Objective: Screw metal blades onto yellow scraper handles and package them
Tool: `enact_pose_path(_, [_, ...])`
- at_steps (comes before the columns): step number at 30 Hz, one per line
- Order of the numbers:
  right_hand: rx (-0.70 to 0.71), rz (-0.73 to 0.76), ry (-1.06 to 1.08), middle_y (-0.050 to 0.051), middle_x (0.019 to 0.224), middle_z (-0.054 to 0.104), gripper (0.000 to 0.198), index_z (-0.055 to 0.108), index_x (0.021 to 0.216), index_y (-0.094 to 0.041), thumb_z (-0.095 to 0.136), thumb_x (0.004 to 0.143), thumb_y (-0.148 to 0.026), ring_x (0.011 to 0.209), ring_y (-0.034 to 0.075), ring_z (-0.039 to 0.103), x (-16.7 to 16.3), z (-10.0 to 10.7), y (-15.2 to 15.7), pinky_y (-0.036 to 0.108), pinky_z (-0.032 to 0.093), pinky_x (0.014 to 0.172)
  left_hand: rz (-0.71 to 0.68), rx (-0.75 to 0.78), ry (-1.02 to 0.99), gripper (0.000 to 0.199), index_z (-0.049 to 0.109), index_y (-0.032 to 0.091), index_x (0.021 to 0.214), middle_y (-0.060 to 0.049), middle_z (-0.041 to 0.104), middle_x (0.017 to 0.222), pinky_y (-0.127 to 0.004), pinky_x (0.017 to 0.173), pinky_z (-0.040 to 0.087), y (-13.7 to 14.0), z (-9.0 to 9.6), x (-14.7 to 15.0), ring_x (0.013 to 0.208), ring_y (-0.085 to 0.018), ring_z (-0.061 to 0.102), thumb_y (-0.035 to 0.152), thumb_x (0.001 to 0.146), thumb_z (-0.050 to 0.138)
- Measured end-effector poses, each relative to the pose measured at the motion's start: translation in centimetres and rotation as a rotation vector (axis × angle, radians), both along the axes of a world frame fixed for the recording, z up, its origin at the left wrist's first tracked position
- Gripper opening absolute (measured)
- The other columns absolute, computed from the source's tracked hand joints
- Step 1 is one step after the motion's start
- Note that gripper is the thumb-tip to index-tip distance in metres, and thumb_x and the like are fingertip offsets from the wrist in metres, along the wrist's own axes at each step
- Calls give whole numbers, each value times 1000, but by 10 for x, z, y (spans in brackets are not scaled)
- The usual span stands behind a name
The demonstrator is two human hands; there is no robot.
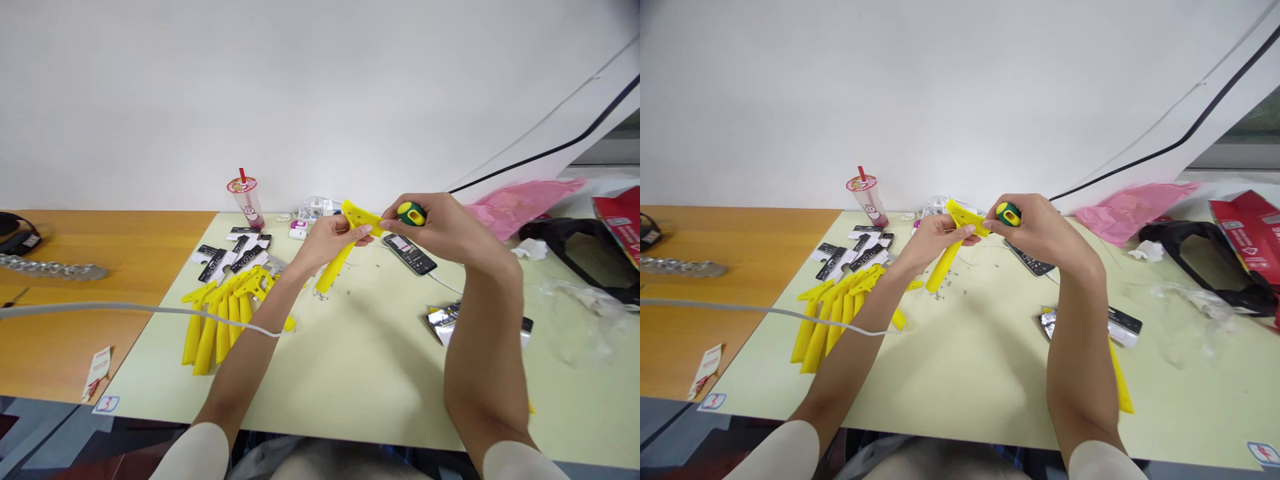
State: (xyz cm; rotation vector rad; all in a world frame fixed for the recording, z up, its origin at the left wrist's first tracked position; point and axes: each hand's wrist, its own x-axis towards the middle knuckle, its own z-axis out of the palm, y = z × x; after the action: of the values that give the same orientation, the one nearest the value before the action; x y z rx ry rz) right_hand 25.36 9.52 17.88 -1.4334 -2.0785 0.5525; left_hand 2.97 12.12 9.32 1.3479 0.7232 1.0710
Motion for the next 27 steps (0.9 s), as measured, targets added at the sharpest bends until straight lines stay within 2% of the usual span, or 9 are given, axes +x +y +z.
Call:
enact_pose_path(5, [13,-15,35,1,72,63,37,74,86,-27,79,91,-63,64,18,46,0,-1,-2,37,36,62,21,-29,3,56,84,15,114,-16,84,118,-42,96,66,-2,2,-1,91,-22,82,57,80,97])
enact_pose_path(8, [22,5,66,2,82,71,31,76,91,-28,81,89,-58,69,19,53,0,-3,-1,38,41,65,40,-35,39,57,84,16,112,-14,84,117,-36,82,66,-4,4,-1,78,-16,77,60,78,97])
enact_pose_path(11, [35,45,83,3,97,78,29,78,100,-29,82,89,-55,77,21,62,1,-4,1,39,45,70,35,20,53,55,84,16,109,-11,82,104,-29,69,59,-4,4,0,72,-13,70,62,81,94])
enact_pose_path(13, [41,60,74,4,99,79,29,79,102,-29,81,90,-56,77,21,63,2,-5,2,39,46,71,39,55,61,51,83,15,104,-7,78,90,-26,64,54,-3,5,1,68,-11,64,61,83,93])
enact_pose_path(16, [41,71,42,3,95,77,31,79,100,-29,79,91,-58,74,20,60,3,-6,3,38,44,69,46,60,65,50,81,15,99,-4,72,81,-26,64,50,-3,6,3,66,-11,60,61,82,93])
enact_pose_path(21, [6,80,-1,1,84,71,31,77,95,-29,77,91,-59,69,19,53,2,-6,3,37,42,65,37,62,84,51,79,15,99,-5,71,86,-27,67,50,-5,9,3,71,-12,60,61,81,93])
enact_pose_path(27, [-41,97,-42,1,83,71,40,75,94,-27,76,91,-68,68,18,52,-1,-3,2,36,40,63,-9,78,108,49,79,14,102,-7,73,90,-28,68,51,-5,7,0,79,-14,63,59,86,89])
